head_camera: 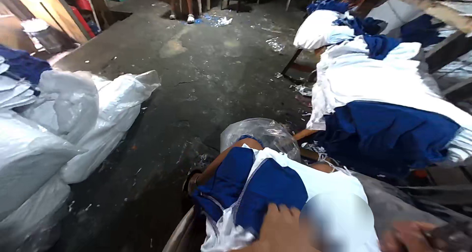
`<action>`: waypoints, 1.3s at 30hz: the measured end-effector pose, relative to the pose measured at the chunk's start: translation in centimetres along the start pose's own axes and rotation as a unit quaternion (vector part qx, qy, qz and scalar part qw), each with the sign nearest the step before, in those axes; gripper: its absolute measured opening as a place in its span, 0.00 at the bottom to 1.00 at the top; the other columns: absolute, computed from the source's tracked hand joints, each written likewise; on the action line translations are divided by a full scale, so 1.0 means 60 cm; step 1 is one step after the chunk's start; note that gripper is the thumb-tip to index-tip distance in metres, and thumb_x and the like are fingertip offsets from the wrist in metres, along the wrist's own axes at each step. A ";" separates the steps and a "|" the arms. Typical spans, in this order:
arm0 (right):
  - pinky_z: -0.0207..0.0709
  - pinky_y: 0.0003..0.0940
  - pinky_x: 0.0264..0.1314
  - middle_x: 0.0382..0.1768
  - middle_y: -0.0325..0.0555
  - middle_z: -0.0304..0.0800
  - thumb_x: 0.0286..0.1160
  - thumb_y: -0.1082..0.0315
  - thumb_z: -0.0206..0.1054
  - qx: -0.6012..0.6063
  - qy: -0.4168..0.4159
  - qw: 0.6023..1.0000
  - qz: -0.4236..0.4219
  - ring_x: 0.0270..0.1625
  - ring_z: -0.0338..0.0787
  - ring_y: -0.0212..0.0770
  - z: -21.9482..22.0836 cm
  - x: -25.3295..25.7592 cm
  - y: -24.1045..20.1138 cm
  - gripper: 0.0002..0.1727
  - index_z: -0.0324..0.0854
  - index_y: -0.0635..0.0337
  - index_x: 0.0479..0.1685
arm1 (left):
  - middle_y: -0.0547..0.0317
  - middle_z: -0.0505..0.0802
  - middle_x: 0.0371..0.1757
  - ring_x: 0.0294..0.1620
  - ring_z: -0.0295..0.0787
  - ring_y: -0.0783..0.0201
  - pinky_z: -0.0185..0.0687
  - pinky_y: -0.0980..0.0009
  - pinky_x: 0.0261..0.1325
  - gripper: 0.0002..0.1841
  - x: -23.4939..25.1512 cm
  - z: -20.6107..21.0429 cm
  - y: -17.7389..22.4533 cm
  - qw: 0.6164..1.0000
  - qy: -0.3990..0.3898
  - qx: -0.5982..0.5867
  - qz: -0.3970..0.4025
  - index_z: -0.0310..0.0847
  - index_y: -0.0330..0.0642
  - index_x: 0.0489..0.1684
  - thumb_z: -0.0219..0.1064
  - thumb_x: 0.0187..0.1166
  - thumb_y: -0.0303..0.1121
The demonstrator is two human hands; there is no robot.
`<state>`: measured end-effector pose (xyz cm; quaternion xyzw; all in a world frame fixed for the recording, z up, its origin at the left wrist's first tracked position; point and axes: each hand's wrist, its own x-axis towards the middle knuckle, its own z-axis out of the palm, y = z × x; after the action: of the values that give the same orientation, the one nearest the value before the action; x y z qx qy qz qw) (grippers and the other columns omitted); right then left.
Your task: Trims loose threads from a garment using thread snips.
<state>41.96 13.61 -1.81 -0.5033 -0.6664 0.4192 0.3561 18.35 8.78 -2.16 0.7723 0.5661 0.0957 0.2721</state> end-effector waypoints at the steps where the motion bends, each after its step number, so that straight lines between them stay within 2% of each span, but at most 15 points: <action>1: 0.86 0.31 0.42 0.29 0.17 0.78 0.93 0.63 0.47 0.031 -0.009 0.999 0.006 0.31 0.84 0.22 0.038 0.018 -0.005 0.05 0.65 0.52 0.53 | 0.32 0.91 0.56 0.58 0.90 0.36 0.83 0.41 0.58 0.13 0.007 0.038 0.008 1.000 -0.018 0.006 -0.010 0.86 0.26 0.55 0.60 0.82 0.25; 7: 0.74 0.17 0.32 0.29 0.28 0.70 0.90 0.71 0.42 0.084 -0.029 0.983 0.161 0.25 0.73 0.19 0.200 0.043 -0.011 0.09 0.67 0.63 0.45 | 0.43 0.95 0.43 0.43 0.95 0.47 0.86 0.55 0.42 0.10 0.005 0.071 -0.006 0.996 0.059 0.061 0.018 0.93 0.34 0.41 0.62 0.74 0.21; 10: 0.75 0.16 0.30 0.28 0.23 0.75 0.91 0.70 0.41 0.155 -0.018 0.981 0.120 0.24 0.74 0.17 0.191 0.045 0.004 0.11 0.67 0.54 0.40 | 0.44 0.94 0.37 0.40 0.95 0.47 0.88 0.51 0.38 0.06 0.011 0.042 -0.033 0.993 0.063 -0.099 0.022 0.91 0.33 0.34 0.66 0.74 0.23; 14: 0.67 0.13 0.23 0.28 0.16 0.79 0.90 0.46 0.54 0.235 -0.057 0.970 0.007 0.23 0.71 0.13 0.118 0.035 0.037 0.14 0.81 0.32 0.38 | 0.45 0.94 0.41 0.44 0.94 0.49 0.87 0.47 0.47 0.12 0.030 -0.029 -0.077 0.950 0.006 -0.312 -0.008 0.91 0.32 0.39 0.68 0.81 0.35; 17: 0.70 0.10 0.29 0.38 0.17 0.86 0.87 0.47 0.59 0.207 -0.089 0.974 -0.033 0.29 0.77 0.12 0.093 0.033 0.010 0.11 0.85 0.34 0.47 | 0.56 0.90 0.32 0.31 0.85 0.69 0.82 0.71 0.37 0.13 0.042 -0.052 -0.096 0.909 0.069 -0.410 -0.015 0.88 0.35 0.40 0.65 0.85 0.37; 19: 0.73 0.09 0.35 0.58 0.23 0.91 0.88 0.43 0.57 0.127 -0.137 0.979 -0.080 0.35 0.80 0.09 0.103 0.036 -0.008 0.22 0.84 0.40 0.68 | 0.65 0.87 0.29 0.28 0.80 0.79 0.76 0.82 0.33 0.12 0.048 -0.067 -0.094 0.882 0.138 -0.450 -0.014 0.87 0.38 0.38 0.64 0.85 0.37; 20: 0.75 0.12 0.39 0.59 0.31 0.92 0.88 0.42 0.56 0.088 -0.158 0.978 -0.104 0.36 0.81 0.12 0.119 0.037 -0.017 0.26 0.83 0.49 0.71 | 0.68 0.86 0.27 0.27 0.79 0.82 0.76 0.85 0.31 0.11 0.051 -0.077 -0.091 0.872 0.169 -0.459 -0.010 0.86 0.40 0.37 0.64 0.85 0.36; 23: 0.81 0.29 0.38 0.33 0.51 0.90 0.85 0.46 0.62 0.041 -0.240 0.959 -0.143 0.33 0.87 0.33 0.167 0.035 -0.027 0.28 0.85 0.69 0.48 | 0.71 0.87 0.27 0.27 0.81 0.81 0.78 0.83 0.30 0.10 0.058 -0.119 -0.094 0.871 0.260 -0.417 -0.018 0.85 0.43 0.38 0.63 0.86 0.37; 24: 0.83 0.34 0.41 0.32 0.54 0.91 0.83 0.51 0.65 0.029 -0.257 0.955 -0.146 0.35 0.90 0.38 0.168 0.038 -0.023 0.25 0.85 0.70 0.44 | 0.74 0.86 0.26 0.25 0.80 0.83 0.77 0.85 0.27 0.08 0.059 -0.128 -0.102 0.873 0.297 -0.386 -0.032 0.85 0.47 0.38 0.63 0.86 0.38; 27: 0.83 0.22 0.40 0.35 0.42 0.92 0.81 0.60 0.69 0.026 -0.199 0.976 -0.087 0.35 0.87 0.23 0.138 0.056 0.009 0.15 0.86 0.64 0.50 | 0.73 0.85 0.22 0.16 0.77 0.79 0.74 0.82 0.17 0.07 0.067 -0.124 -0.140 0.872 0.346 -0.322 -0.127 0.85 0.51 0.37 0.65 0.84 0.39; 29: 0.75 0.16 0.32 0.29 0.35 0.86 0.82 0.62 0.66 0.028 -0.190 0.981 -0.015 0.28 0.79 0.17 0.126 0.066 0.032 0.12 0.86 0.63 0.49 | 0.63 0.87 0.25 0.21 0.81 0.69 0.80 0.70 0.25 0.09 0.082 -0.080 -0.183 0.905 0.306 -0.240 -0.172 0.86 0.43 0.39 0.66 0.84 0.38; 31: 0.76 0.24 0.30 0.27 0.39 0.87 0.80 0.64 0.64 -0.025 -0.193 0.980 0.044 0.26 0.81 0.24 0.142 0.063 0.056 0.12 0.88 0.63 0.48 | 0.53 0.89 0.31 0.31 0.87 0.58 0.85 0.56 0.39 0.13 0.096 -0.025 -0.225 0.928 0.187 -0.232 -0.226 0.87 0.36 0.42 0.65 0.85 0.38; 35: 0.80 0.28 0.31 0.35 0.45 0.91 0.78 0.64 0.68 -0.062 -0.121 0.990 0.022 0.29 0.85 0.29 0.151 0.060 0.048 0.13 0.86 0.63 0.52 | 0.64 0.89 0.27 0.27 0.84 0.70 0.83 0.70 0.35 0.11 0.096 0.001 -0.231 0.943 0.185 -0.192 -0.201 0.89 0.43 0.38 0.67 0.83 0.40; 37: 0.72 0.21 0.30 0.49 0.52 0.86 0.79 0.53 0.70 -0.077 -0.071 0.994 -0.044 0.32 0.77 0.27 0.144 0.056 0.024 0.23 0.83 0.65 0.58 | 0.61 0.90 0.36 0.34 0.87 0.69 0.86 0.69 0.40 0.13 0.072 -0.005 -0.217 0.949 0.229 -0.155 -0.153 0.88 0.42 0.45 0.63 0.85 0.41; 39: 0.74 0.19 0.39 0.52 0.54 0.84 0.86 0.44 0.60 -0.047 -0.075 0.990 -0.106 0.39 0.80 0.27 0.143 0.064 -0.012 0.27 0.80 0.64 0.55 | 0.54 0.90 0.44 0.39 0.89 0.66 0.88 0.69 0.43 0.17 0.052 -0.014 -0.204 0.943 0.301 -0.098 -0.106 0.86 0.37 0.54 0.61 0.86 0.42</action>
<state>33.09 15.54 -4.33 -0.4132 -0.7597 0.3841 0.3236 8.98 14.50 -8.43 0.6125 0.6877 0.3497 0.1721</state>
